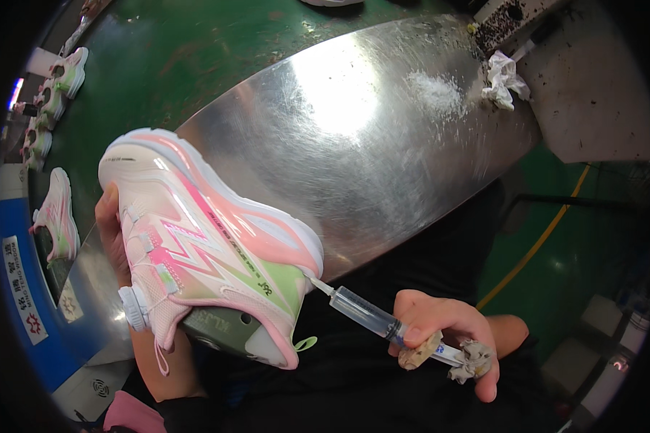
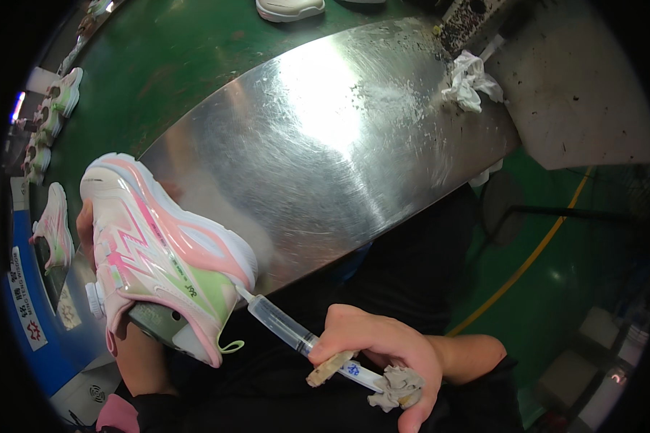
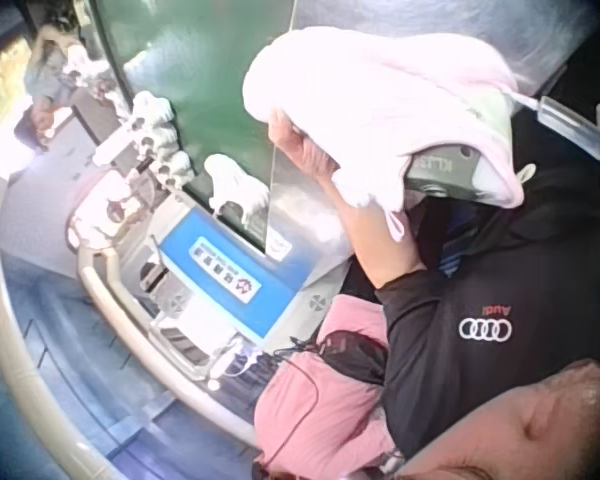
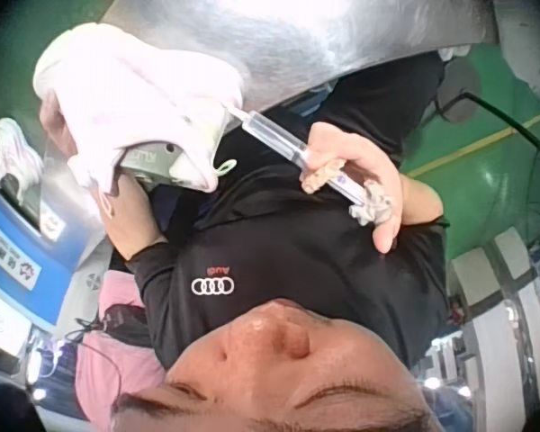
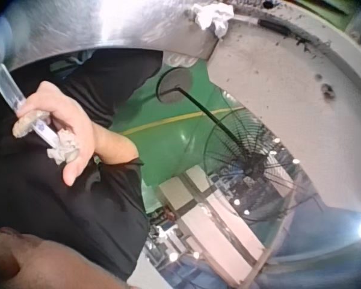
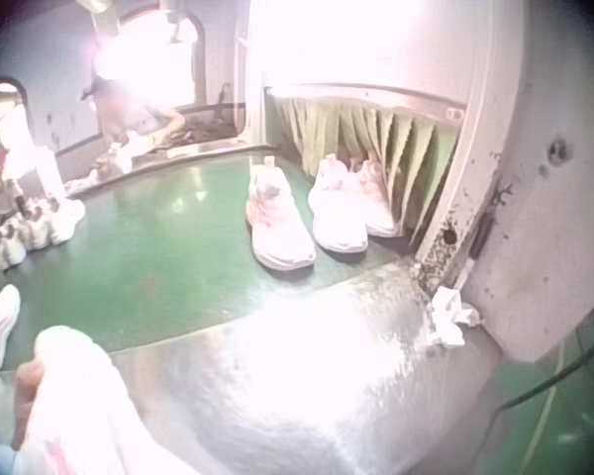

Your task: The person takes shoes from a conveyor belt, applies adhesive along their edges using a syringe, and places the shoes back onto the conveyor belt.

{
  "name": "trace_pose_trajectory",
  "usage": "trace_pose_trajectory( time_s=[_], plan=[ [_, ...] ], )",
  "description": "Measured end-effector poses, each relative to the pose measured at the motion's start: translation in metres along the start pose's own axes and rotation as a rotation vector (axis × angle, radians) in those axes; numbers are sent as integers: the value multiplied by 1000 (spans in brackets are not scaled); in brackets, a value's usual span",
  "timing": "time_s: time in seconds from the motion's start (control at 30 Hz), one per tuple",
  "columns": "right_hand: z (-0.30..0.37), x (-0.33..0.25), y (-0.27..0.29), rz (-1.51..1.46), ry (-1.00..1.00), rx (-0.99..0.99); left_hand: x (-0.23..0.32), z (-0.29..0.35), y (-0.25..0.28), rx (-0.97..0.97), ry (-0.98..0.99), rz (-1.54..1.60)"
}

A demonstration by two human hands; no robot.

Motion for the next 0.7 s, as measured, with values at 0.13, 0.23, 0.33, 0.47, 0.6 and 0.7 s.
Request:
trace_pose_trajectory(
  time_s=[0.13, 0.23, 0.33, 0.47, 0.6, 0.7],
  plan=[
    [-9, 2, -1, -25, 50, -87, 15, 38, 17, 80, 54, -57],
    [-14, 8, 8, 23, 115, -45, 17, 37, 43, 182, -15, -293],
    [-22, 11, 7, 39, 139, -91, 51, 53, 74, -57, -687, -930],
    [-28, 17, 7, 154, 197, -110, 45, 69, 79, -288, -691, -1097],
    [-31, 18, 1, 166, 237, -107, 34, 84, 86, -50, -312, -653],
    [-31, 20, -2, 167, 243, -116, 34, 101, 105, 144, -230, -555]
  ],
)
Point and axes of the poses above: each hand's wrist, its own z-axis away from the middle knuckle, its own y-axis out of the back of the hand, x = y × z, the point moved 4 cm from there along -z, towards the middle knuckle, and after that the axes turned 12 degrees about x, right-handed, at the moved point
